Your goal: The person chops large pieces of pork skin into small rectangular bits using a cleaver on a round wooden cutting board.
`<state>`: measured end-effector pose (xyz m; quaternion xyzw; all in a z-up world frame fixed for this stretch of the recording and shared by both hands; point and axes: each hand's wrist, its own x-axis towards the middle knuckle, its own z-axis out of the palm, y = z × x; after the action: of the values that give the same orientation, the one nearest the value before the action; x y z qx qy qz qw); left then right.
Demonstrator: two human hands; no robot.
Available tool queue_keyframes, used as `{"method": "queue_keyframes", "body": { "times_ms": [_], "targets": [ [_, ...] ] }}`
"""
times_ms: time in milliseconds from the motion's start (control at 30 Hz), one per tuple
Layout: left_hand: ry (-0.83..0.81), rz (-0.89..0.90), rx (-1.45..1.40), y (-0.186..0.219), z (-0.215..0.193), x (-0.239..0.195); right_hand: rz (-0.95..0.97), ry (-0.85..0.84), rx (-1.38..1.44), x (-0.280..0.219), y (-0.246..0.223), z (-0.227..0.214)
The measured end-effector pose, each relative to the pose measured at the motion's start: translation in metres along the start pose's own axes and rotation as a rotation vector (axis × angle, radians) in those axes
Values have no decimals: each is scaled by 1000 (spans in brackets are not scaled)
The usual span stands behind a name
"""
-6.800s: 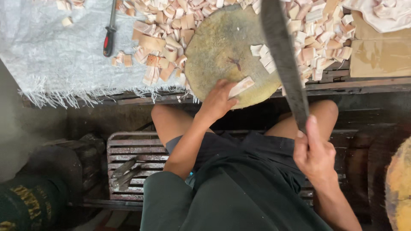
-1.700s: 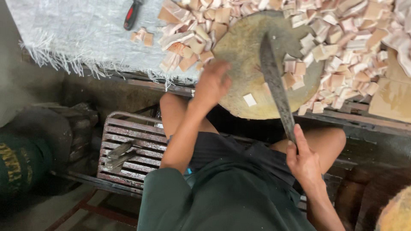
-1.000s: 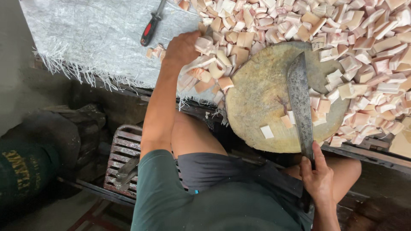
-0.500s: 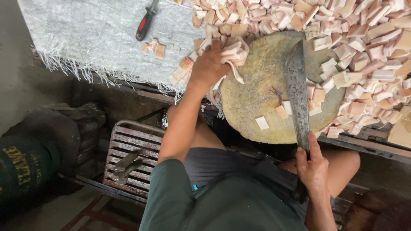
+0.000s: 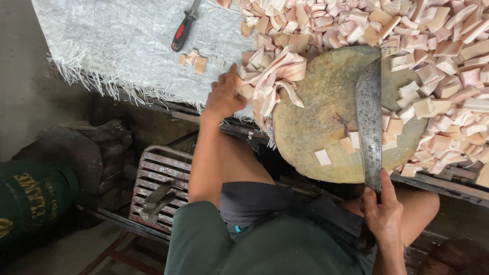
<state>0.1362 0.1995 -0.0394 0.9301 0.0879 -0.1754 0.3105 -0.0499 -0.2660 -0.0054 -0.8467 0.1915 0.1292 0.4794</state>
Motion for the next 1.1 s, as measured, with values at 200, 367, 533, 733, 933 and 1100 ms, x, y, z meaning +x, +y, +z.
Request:
{"method": "queue_keyframes", "body": {
  "times_ms": [200, 367, 533, 733, 933, 1100],
  "targets": [
    [244, 130, -315, 9, 22, 8, 6, 28, -30, 1, -2, 2],
    [318, 221, -517, 36, 10, -19, -152, -24, 237, -4, 3, 4],
    [329, 350, -709, 94, 12, -41, -206, -100, -184, -18, -7, -1],
    [307, 251, -587, 103, 5, -24, -391, -234, -341, -34, -18, -12],
    [213, 340, -493, 93, 10, -5, -577, 0, -618, 5, -24, -23],
    [83, 270, -212, 122, -13, 9, -561, 202, -611, 55, -41, -36]
  ]
}}
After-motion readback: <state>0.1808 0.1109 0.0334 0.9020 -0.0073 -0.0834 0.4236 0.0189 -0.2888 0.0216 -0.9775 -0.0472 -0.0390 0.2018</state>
